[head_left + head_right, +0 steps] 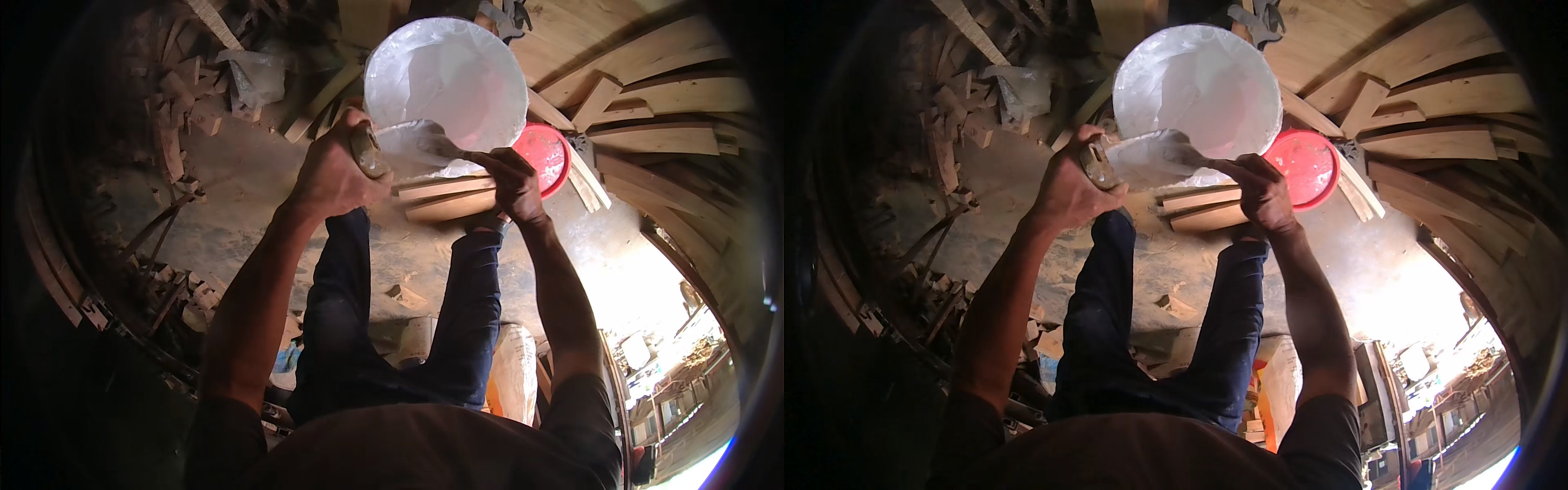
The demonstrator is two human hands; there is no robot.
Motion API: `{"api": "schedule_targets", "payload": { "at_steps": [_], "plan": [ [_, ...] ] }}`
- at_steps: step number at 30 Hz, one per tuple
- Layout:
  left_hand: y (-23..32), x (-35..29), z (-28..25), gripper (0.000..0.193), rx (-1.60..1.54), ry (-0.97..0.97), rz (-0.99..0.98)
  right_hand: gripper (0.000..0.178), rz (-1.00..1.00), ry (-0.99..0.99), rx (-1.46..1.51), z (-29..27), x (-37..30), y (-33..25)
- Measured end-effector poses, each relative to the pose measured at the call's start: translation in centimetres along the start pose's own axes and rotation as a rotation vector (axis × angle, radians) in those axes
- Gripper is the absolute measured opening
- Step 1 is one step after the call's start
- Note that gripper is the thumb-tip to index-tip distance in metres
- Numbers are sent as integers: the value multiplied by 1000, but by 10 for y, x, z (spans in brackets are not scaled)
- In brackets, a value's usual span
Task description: The person mixes a white adhesive in a bucket, pours it into a small container, and applies it to wooden planks using a brush. The person then places thin wooden strips onto the glued planks and presses them down.
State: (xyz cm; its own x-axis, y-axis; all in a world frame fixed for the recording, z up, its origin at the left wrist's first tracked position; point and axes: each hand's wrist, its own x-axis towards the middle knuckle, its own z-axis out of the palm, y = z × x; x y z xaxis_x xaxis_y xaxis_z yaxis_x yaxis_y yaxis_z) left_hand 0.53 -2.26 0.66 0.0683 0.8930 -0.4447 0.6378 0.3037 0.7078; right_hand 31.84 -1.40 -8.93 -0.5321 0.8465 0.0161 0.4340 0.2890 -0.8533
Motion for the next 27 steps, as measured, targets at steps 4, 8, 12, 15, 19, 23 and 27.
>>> {"api": "schedule_targets", "payload": {
  "at_steps": [4,8,12,15,19,23,27],
  "plan": [
    [-5,-5,7,68,-34,33,51,35,47,-13,-101,-30,-10,-18],
    [0,-12,6,67,0,25,26,42,295,125,274,-30,-26,-24],
    [-7,-23,11,66,-133,34,63,66,414,157,772,2,-14,-37],
    [-16,-27,15,65,-177,47,104,29,868,53,587,23,10,-45],
    [-21,-30,14,64,-214,41,95,30,866,29,549,0,-4,-21],
    [-19,-35,14,66,-273,45,80,27,704,93,493,-39,-23,4],
    [-31,-42,23,70,-286,110,185,24,806,177,167,-53,-3,16]
  ]
}}
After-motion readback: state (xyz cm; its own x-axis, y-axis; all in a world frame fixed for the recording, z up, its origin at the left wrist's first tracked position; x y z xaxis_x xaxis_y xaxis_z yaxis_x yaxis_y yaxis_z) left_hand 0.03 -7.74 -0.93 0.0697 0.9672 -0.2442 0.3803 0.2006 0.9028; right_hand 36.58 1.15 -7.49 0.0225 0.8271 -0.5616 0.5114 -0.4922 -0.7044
